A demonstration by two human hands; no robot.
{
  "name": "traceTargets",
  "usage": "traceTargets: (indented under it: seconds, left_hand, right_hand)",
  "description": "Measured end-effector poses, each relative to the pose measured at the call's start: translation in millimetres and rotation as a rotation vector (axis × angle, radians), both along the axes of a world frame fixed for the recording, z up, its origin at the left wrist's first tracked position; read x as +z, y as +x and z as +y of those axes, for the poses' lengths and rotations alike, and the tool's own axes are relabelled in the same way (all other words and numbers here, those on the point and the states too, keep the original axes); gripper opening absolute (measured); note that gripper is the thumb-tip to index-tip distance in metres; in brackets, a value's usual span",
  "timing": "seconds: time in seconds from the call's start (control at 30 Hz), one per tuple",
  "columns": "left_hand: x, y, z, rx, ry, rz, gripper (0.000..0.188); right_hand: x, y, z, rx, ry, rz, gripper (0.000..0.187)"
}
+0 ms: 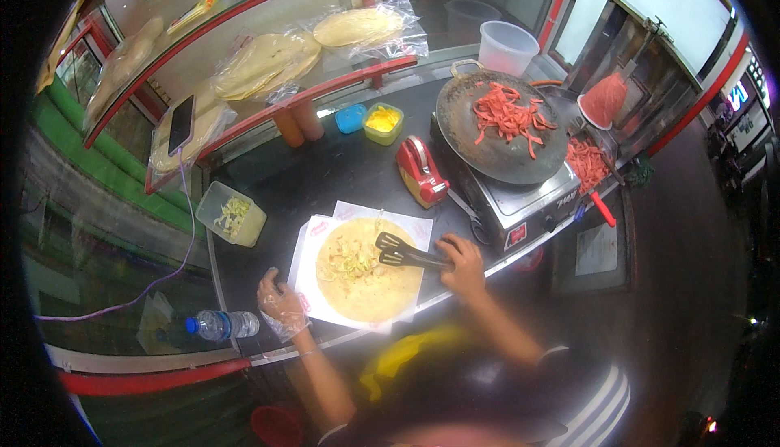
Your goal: The person prepares a taco by placing a tortilla on paper, adding shredded cheese, and cooking sliced meat on a griddle. They then transfer the cooked meat onto the tortilla and add sauce before folding the taco.
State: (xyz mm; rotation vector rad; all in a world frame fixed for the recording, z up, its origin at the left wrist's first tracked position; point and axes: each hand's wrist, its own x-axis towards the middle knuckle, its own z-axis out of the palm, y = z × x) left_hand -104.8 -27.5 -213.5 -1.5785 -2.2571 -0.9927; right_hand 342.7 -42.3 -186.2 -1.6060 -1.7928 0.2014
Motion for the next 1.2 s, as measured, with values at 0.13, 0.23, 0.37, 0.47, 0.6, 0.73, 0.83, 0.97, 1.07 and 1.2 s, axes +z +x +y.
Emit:
traceTargets:
  seconds: [0.13,0.23,0.37,0.47,0.6,0.73,0.83,0.97,1.07,1.2]
  left_hand:
    - [10,8,1,-0.021,0.001,-0.038,0.036]
    - [15,10,-2,-0.018,-0.051,-0.013,0.033]
    - [22,13,-2,-0.003,-0.145,0.055,0.03]
    - [27,19,0,0.053,-0.11,0.02,0.029]
    - [32,26,-1,0.109,-0.09,-0.026,0.026]
    - [31,23,0,0.059,-0.142,0.009,0.024]
    - [25,18,1,0.055,-0.144,-0.02,0.023]
    - [19,12,-2,0.04,-0.164,-0.026,0.027]
    - [19,12,-2,0.076,-0.133,-0.02,0.036]
    - [22,17,0,0.139,-0.103,-0.059,0.047]
  right_hand:
    - [7,-2,-2,0.014,0.033,0.033,0.054]
    - [12,-1,-5,0.049,0.045,0.054,0.048]
    - [15,1,-7,0.122,0.045,0.042,0.039]
    - [15,1,-8,0.146,0.069,-0.041,0.029]
    - [11,1,-8,0.126,0.045,0.019,0.024]
    - [4,2,-6,0.065,0.107,0.124,0.033]
    - [0,4,-5,0.057,0.184,0.098,0.041]
    - [-5,3,-5,-0.011,0.073,0.101,0.048]
    - [-5,1,-4,-0.043,0.078,0.168,0.05]
    - [-3,0,-4,-0.056,0.162,0.13,0.049]
